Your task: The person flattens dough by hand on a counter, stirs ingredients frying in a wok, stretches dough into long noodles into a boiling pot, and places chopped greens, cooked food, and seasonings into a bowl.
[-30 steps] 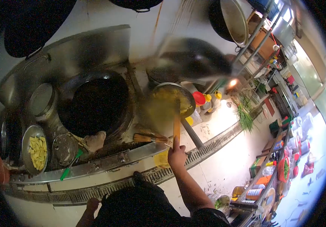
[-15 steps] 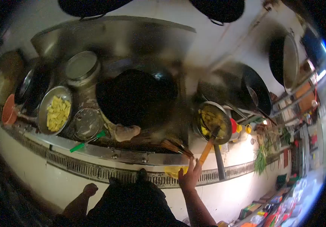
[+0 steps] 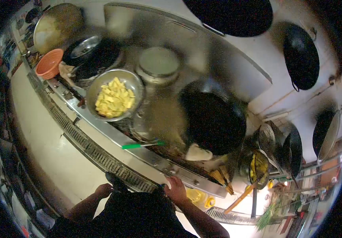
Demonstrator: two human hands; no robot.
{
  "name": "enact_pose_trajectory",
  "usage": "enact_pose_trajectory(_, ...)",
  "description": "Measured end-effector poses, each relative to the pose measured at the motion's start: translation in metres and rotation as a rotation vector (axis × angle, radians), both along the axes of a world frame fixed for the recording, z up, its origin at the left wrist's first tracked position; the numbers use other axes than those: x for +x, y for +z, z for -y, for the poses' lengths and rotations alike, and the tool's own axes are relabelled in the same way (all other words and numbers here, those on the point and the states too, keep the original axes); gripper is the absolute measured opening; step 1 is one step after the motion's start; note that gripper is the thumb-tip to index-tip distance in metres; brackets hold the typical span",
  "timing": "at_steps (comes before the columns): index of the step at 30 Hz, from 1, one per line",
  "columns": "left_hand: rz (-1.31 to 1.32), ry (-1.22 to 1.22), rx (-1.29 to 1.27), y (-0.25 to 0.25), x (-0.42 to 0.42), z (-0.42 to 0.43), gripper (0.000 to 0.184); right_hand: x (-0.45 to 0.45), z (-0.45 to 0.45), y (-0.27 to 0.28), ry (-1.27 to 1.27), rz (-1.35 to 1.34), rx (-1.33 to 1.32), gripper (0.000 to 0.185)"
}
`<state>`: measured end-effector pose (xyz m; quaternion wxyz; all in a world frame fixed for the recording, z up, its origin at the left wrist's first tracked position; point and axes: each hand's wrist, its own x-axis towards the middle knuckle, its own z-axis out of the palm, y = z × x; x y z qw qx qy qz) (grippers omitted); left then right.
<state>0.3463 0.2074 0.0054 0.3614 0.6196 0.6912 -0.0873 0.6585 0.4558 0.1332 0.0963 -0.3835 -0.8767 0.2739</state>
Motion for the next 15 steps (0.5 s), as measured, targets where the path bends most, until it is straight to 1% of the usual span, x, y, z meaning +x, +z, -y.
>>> enact_pose_trajectory(2, 0.094, 0.207, 0.164, -0.033, -0.043, 0.054, 0.025, -0.044, 0.011, -0.009, 0.001, 0.029, 0.016, 0.038)
enact_pose_trajectory(3, 0.092, 0.438, 0.048, -0.031, -0.063, 0.072, 0.024, -0.069, 0.018, -0.009, -0.024, 0.051, -0.027, 0.037)
enact_pose_trajectory(4, 0.099, 0.397, 0.069, -0.023, -0.090, 0.096, 0.025, -0.091, 0.028, -0.007, -0.050, 0.080, -0.073, 0.037)
enact_pose_trajectory(5, 0.119, 0.546, 0.138, -0.071, -0.114, 0.141, 0.024, -0.114, 0.037, -0.005, -0.026, 0.094, -0.065, 0.037)
enact_pose_trajectory(6, -0.006, 0.520, 0.039, -0.141, -0.139, 0.193, 0.024, -0.143, 0.045, -0.005, 0.029, 0.083, -0.072, 0.037)
enact_pose_trajectory(7, -0.043, 0.584, 0.004, -0.113, -0.161, 0.208, 0.024, -0.176, 0.054, -0.006, 0.084, 0.062, -0.078, 0.037)
enact_pose_trajectory(8, -0.031, 0.798, 0.002, -0.132, -0.180, 0.246, 0.025, -0.206, 0.063, -0.008, 0.137, 0.039, -0.091, 0.037)
enact_pose_trajectory(10, 0.001, 0.902, -0.156, -0.113, -0.216, 0.287, 0.025, -0.263, 0.076, 0.002, 0.226, 0.050, -0.067, 0.037)
enact_pose_trajectory(11, -0.003, 0.940, -0.165, -0.093, -0.227, 0.302, 0.025, -0.289, 0.080, 0.002, 0.245, 0.100, -0.056, 0.037)
enact_pose_trajectory(12, -0.001, 1.168, -0.154, -0.047, -0.232, 0.294, 0.025, -0.312, 0.086, -0.001, 0.271, 0.149, -0.046, 0.036)
enact_pose_trajectory(13, -0.001, 1.403, -0.140, -0.016, -0.238, 0.289, 0.025, -0.331, 0.087, -0.010, 0.294, 0.124, -0.069, 0.035)
enact_pose_trajectory(14, 0.027, 1.465, -0.147, -0.010, -0.245, 0.294, 0.025, -0.353, 0.089, -0.014, 0.302, 0.171, -0.112, 0.035)
enact_pose_trajectory(15, 0.057, 1.529, -0.153, -0.020, -0.251, 0.302, 0.026, -0.372, 0.089, -0.020, 0.333, 0.237, -0.158, 0.039)
